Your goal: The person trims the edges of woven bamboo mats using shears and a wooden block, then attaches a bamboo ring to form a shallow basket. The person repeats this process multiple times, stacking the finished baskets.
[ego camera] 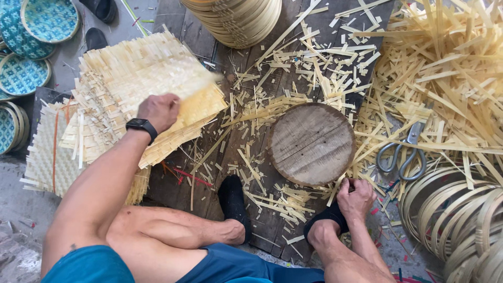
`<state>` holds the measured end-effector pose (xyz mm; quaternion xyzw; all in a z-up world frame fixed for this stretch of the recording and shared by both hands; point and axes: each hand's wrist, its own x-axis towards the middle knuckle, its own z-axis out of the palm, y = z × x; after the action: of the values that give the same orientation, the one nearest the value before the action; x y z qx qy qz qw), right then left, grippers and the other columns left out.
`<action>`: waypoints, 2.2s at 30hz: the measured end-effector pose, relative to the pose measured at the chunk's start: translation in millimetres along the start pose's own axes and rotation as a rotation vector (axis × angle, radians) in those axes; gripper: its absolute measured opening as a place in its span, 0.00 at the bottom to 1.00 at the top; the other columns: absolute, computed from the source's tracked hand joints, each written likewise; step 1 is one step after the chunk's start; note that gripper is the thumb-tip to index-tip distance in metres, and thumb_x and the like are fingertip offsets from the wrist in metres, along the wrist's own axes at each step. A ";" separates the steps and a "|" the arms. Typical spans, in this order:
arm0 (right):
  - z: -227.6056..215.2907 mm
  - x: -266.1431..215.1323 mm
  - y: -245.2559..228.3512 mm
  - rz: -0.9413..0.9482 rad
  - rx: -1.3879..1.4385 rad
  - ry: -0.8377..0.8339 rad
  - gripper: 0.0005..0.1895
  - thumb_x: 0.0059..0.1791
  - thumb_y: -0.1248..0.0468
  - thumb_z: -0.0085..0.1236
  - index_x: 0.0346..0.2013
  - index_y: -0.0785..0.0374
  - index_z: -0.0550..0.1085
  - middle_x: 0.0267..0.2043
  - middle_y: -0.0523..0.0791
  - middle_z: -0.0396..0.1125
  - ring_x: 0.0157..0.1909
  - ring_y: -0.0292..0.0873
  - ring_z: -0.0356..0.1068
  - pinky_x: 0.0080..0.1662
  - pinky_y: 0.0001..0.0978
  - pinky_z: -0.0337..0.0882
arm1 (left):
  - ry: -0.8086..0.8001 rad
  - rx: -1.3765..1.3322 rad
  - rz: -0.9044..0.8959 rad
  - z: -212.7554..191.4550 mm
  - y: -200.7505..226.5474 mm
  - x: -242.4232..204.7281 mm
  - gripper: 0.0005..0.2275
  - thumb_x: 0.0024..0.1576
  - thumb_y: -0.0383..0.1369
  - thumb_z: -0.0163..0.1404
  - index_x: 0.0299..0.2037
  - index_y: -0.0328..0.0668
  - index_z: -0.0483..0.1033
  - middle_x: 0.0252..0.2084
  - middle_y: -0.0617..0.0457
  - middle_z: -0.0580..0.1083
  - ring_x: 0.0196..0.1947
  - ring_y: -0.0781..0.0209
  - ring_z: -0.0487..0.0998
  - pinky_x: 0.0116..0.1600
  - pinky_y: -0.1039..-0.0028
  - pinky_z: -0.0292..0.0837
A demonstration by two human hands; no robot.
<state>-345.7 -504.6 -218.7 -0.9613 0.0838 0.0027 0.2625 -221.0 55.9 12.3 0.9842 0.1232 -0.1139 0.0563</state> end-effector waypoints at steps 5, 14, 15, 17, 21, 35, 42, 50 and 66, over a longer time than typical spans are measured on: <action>-5.1 0.9 -5.8 0.018 0.019 -0.009 0.11 0.50 0.56 0.61 0.34 0.62 0.80 0.39 0.49 0.70 0.50 0.53 0.68 0.56 0.49 0.62 | 0.241 0.417 0.460 -56.1 55.0 -17.1 0.06 0.60 0.27 0.49 0.40 0.42 0.80 0.34 0.49 0.80 0.32 0.55 0.80 0.37 0.65 0.76; -61.8 39.3 -38.7 0.243 1.087 -0.090 0.21 0.57 0.51 0.44 0.48 0.63 0.77 0.44 0.45 0.74 0.48 0.42 0.71 0.54 0.38 0.69 | 0.147 -0.044 1.195 27.9 221.8 -111.0 0.18 0.54 0.26 0.50 0.55 0.25 0.73 0.56 0.36 0.75 0.46 0.51 0.78 0.39 0.67 0.76; -66.0 49.1 -37.6 0.343 1.309 -0.205 0.22 0.55 0.50 0.46 0.46 0.65 0.76 0.42 0.46 0.75 0.46 0.42 0.73 0.52 0.36 0.70 | 0.037 -0.056 1.214 48.7 228.7 -114.9 0.22 0.50 0.27 0.51 0.56 0.25 0.73 0.56 0.36 0.73 0.47 0.50 0.77 0.41 0.66 0.77; -67.0 65.9 -33.2 0.546 1.751 -0.443 0.24 0.51 0.47 0.51 0.44 0.68 0.75 0.39 0.47 0.76 0.43 0.40 0.75 0.48 0.32 0.74 | -0.023 -0.040 1.230 90.1 235.8 -123.3 0.23 0.49 0.30 0.52 0.55 0.28 0.73 0.57 0.38 0.73 0.49 0.49 0.76 0.43 0.65 0.75; -39.4 75.9 -27.2 0.442 1.183 -0.297 0.13 0.47 0.70 0.64 0.45 0.69 0.73 0.38 0.43 0.73 0.37 0.33 0.72 0.42 0.23 0.72 | 0.034 -0.266 1.175 156.1 228.1 -115.7 0.27 0.47 0.43 0.56 0.57 0.39 0.74 0.58 0.44 0.73 0.55 0.48 0.74 0.58 0.59 0.72; -25.5 59.4 -12.4 0.542 1.166 -0.272 0.12 0.46 0.72 0.67 0.41 0.66 0.73 0.34 0.42 0.72 0.30 0.30 0.68 0.32 0.20 0.66 | -0.460 -1.246 -0.480 198.8 171.1 -12.0 0.15 0.46 0.27 0.68 0.41 0.29 0.80 0.39 0.45 0.82 0.34 0.62 0.82 0.41 0.71 0.80; -17.2 71.7 -25.4 0.522 1.000 -0.177 0.14 0.44 0.71 0.66 0.43 0.69 0.75 0.36 0.43 0.73 0.35 0.35 0.72 0.38 0.25 0.74 | -0.469 -1.276 -0.469 199.4 166.5 -14.0 0.17 0.46 0.28 0.68 0.45 0.28 0.80 0.40 0.48 0.82 0.37 0.63 0.81 0.44 0.72 0.78; -136.8 51.8 -26.6 0.197 0.626 0.222 0.17 0.49 0.67 0.63 0.53 0.62 0.73 0.44 0.44 0.70 0.44 0.37 0.72 0.47 0.27 0.76 | -0.370 -1.338 -0.373 232.1 146.1 -12.7 0.15 0.47 0.26 0.69 0.41 0.31 0.78 0.40 0.52 0.79 0.37 0.65 0.77 0.45 0.76 0.73; -480.3 -51.0 94.1 -0.137 -0.720 0.478 0.04 0.55 0.67 0.61 0.45 0.60 0.78 0.45 0.45 0.72 0.48 0.43 0.71 0.56 0.33 0.68 | 0.358 -0.793 0.095 119.9 211.2 -41.9 0.31 0.57 0.36 0.65 0.65 0.32 0.62 0.63 0.35 0.63 0.63 0.42 0.66 0.63 0.51 0.66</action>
<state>-429.9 -818.8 150.5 -0.9684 0.0721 -0.2085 -0.1164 -231.8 -173.9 -76.3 0.8953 0.1196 0.1174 0.4126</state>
